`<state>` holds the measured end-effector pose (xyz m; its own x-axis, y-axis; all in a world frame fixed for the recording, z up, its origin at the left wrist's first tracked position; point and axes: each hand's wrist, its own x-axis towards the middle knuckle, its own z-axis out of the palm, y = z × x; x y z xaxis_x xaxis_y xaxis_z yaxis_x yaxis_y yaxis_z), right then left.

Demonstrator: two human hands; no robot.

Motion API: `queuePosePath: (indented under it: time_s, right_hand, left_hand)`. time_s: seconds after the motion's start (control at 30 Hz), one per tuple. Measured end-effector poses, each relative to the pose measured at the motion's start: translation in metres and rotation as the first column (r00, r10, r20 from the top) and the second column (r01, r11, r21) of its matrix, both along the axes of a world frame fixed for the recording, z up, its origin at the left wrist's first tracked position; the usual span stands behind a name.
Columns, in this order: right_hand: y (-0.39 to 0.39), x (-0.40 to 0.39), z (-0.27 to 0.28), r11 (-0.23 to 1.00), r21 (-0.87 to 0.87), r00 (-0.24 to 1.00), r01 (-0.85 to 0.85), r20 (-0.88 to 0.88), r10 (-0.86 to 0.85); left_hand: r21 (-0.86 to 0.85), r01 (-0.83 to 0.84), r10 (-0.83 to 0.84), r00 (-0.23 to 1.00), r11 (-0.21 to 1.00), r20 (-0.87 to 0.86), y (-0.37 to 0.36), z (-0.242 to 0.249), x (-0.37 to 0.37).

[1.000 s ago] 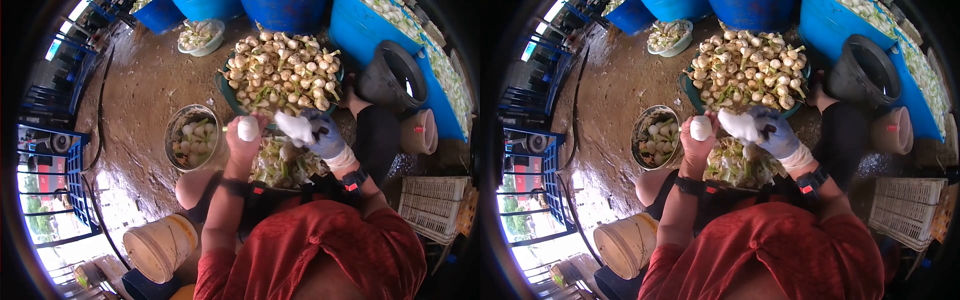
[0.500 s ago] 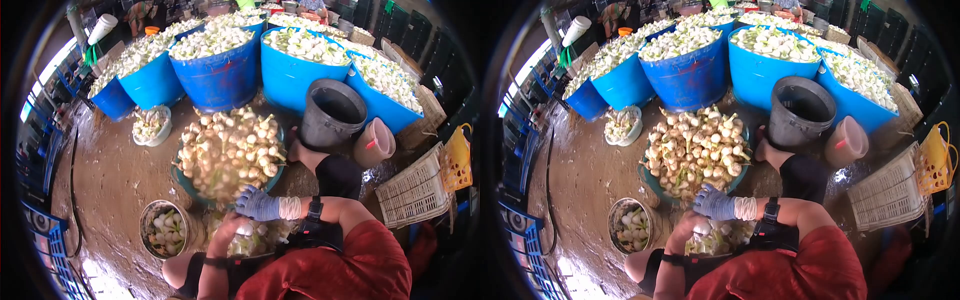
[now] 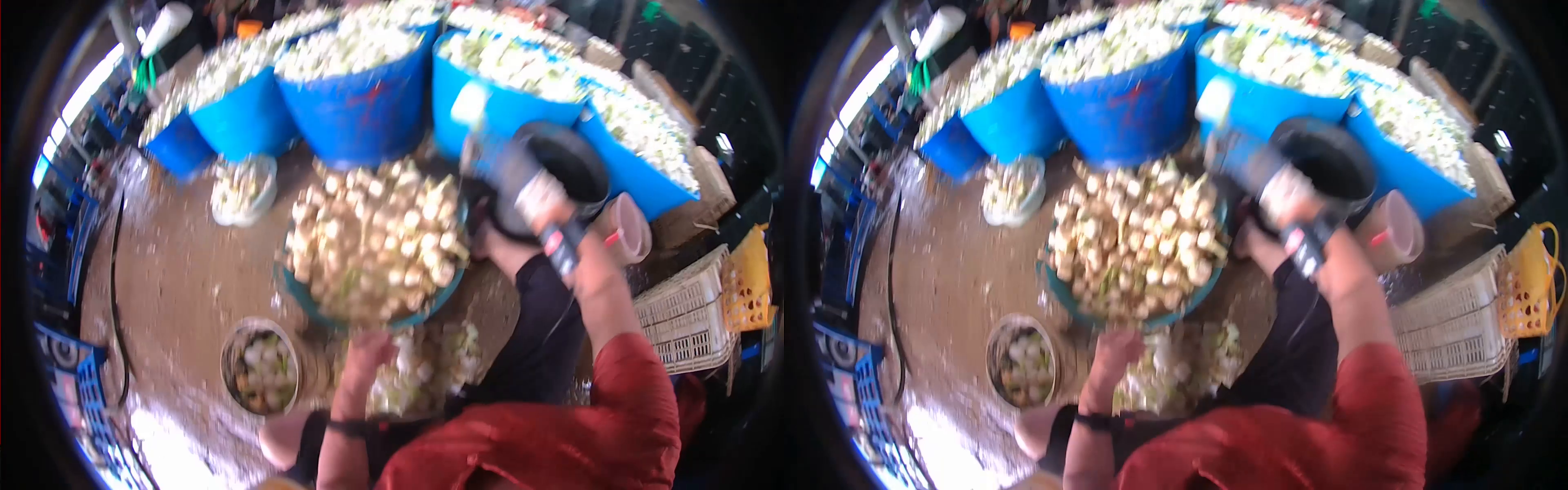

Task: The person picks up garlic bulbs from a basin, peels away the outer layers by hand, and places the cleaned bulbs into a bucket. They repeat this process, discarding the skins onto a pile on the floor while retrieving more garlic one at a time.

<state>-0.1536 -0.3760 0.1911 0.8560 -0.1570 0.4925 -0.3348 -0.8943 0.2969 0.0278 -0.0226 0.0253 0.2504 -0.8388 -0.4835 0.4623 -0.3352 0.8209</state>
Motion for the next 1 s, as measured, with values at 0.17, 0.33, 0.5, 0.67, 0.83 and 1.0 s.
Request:
queuePosePath:
  time_s: [0.17, 0.33, 0.5, 0.67, 0.83, 1.0]
  right_hand:
    - [-0.026, 0.039, -0.037, 0.010, 0.916, 0.856, -0.402, 0.379, -0.351]
    - [0.043, 0.092, -0.177, 0.500, 0.866, 0.990, -0.002, -0.070, 0.126]
    - [0.095, 0.161, -0.250, 0.645, 0.673, 0.888, 0.362, -0.459, -0.019]
    - [0.127, 0.182, -0.318, 0.498, 0.661, 0.819, 0.562, -0.531, -0.219]
    - [0.119, 0.154, -0.314, -0.083, 0.992, 0.958, 0.099, -0.118, -0.262]
    - [0.161, 0.129, -0.226, -0.682, 0.547, 0.873, -0.485, 0.249, -0.420]
  left_hand:
    - [0.058, 0.061, -0.063, 0.997, 0.996, 0.038, -0.003, 0.012, -0.005]
    - [0.067, 0.125, -0.130, 0.988, 0.990, 0.078, -0.003, 0.010, -0.007]
    - [0.058, 0.083, -0.087, 0.993, 0.995, 0.078, -0.003, 0.005, -0.001]
    - [0.056, 0.064, -0.068, 0.995, 0.996, 0.077, -0.003, 0.004, 0.003]
    - [0.046, -0.081, 0.076, 0.992, 0.996, 0.100, -0.002, 0.002, 0.009]
    - [0.065, -0.414, 0.417, 0.908, 0.908, -0.040, -0.008, -0.004, 0.015]
